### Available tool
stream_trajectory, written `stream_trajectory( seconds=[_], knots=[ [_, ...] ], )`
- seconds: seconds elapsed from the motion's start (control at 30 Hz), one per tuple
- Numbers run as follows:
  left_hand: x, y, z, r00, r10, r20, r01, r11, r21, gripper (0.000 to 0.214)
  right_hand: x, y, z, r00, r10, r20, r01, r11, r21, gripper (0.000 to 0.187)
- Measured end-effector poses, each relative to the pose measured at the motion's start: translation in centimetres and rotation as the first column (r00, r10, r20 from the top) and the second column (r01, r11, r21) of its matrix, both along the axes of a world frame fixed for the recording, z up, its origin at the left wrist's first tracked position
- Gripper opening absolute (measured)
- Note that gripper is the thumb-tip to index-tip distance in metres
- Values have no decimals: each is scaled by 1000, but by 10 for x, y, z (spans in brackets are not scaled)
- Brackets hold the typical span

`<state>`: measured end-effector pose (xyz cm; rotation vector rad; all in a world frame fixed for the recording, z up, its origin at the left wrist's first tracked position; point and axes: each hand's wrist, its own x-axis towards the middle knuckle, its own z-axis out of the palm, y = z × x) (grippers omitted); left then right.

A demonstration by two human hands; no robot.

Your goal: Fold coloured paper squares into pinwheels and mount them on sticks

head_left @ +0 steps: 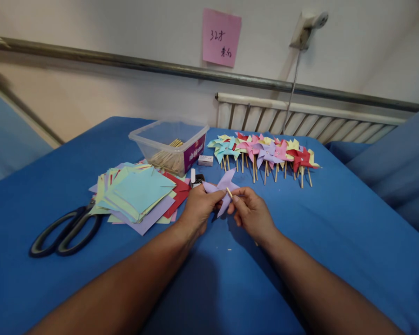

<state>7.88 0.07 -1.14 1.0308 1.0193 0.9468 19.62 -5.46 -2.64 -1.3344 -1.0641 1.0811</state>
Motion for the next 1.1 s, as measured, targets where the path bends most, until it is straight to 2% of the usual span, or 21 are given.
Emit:
stream_trajectory(
  seconds=[0.3, 0.5, 0.8, 1.1],
  knots=[
    [0, 0, -1, 999, 2, -44, -1, 1000, 23, 18, 0, 0, -2, 999, -40, -3, 40, 999, 0, 27],
    [0, 1, -2, 998, 27, -57, -27, 1000, 8, 17, 1, -2, -1, 997, -38, 68, 39, 999, -11, 25],
    [-1, 1, -1, 999, 0, -36, 0, 1000, -6, 16, 2, -1, -1, 999, -32, 32, 33, 999, -11, 27],
    [-1, 1, 0, 998, 5, -55, -4, 1000, 15, 18, 2, -2, -3, 998, -19, 66, 15, 998, 54, 25]
  ],
)
